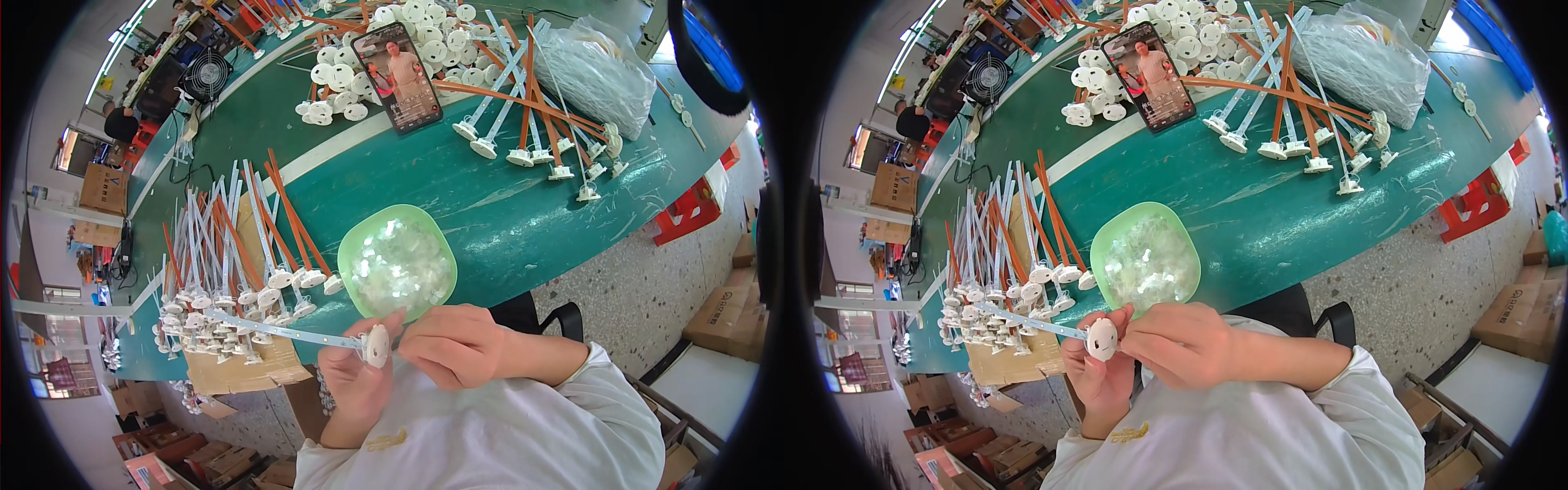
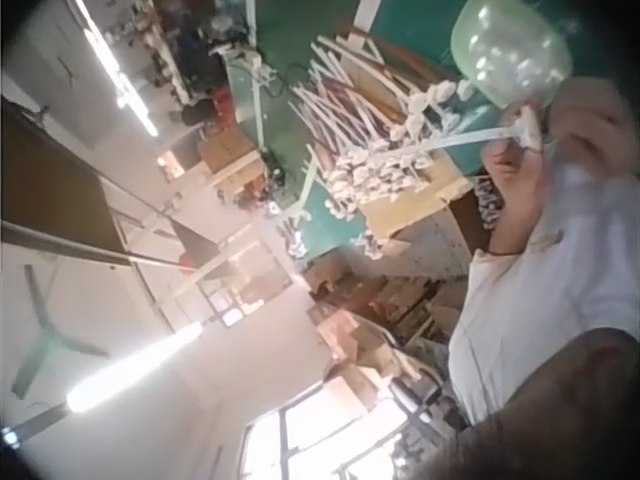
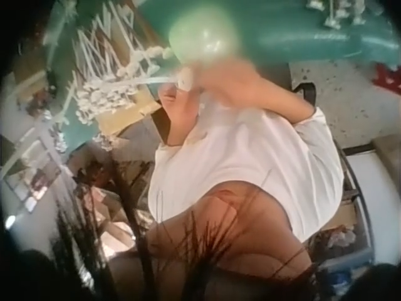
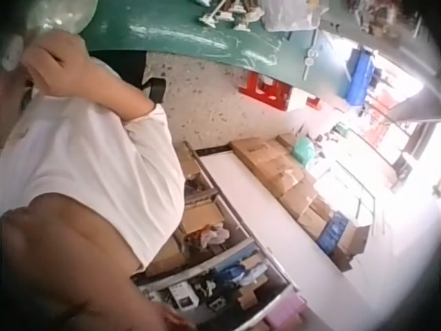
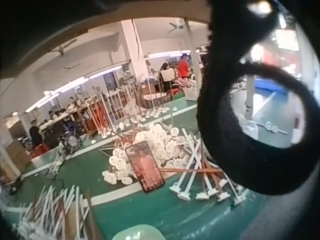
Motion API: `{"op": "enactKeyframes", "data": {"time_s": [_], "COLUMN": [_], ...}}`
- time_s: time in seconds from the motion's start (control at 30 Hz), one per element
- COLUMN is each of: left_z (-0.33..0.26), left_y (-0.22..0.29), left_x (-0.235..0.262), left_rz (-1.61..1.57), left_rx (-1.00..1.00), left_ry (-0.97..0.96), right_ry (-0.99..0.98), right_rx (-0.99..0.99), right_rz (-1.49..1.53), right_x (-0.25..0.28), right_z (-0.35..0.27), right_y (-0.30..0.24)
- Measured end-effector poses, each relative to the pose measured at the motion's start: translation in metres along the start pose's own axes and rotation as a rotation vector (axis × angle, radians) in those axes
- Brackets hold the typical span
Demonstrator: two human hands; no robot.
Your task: Assembling small white plastic connectors onto the ends of clear plastic tubes at a workbench.
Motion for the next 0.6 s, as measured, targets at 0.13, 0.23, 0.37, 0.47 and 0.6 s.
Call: {"op": "enactKeyframes", "data": {"time_s": [0.13,0.23,0.37,0.47,0.6], "left_z": [-0.001,-0.004,-0.006,-0.009,-0.014], "left_y": [-0.003,-0.006,-0.009,-0.013,-0.017], "left_x": [-0.002,-0.002,-0.005,-0.001,0.002], "left_rz": [-0.097,-0.104,-0.129,-0.085,-0.054], "left_rx": [0.002,0.009,0.012,-0.014,-0.028], "left_ry": [-0.084,-0.125,-0.155,-0.148,-0.103], "right_ry": [0.009,0.021,0.008,-0.023,-0.016], "right_rx": [0.038,0.122,0.197,0.255,0.281], "right_rz": [0.002,-0.04,-0.103,-0.14,-0.237], "right_x": [-0.001,0.001,0.002,0.001,-0.001], "right_z": [-0.001,0.001,0.003,0.004,0.004], "right_y": [0.0,-0.002,-0.003,-0.005,-0.005]}}
Point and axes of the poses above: each hand's wrist, its own z-axis towards the middle knuckle, its own x-axis out of the back of the hand, y = z × x, the point moved 2 cm from there along z, towards the middle knuckle, and after that the axes turned 1 degree about -z, right-handed, at the moved point
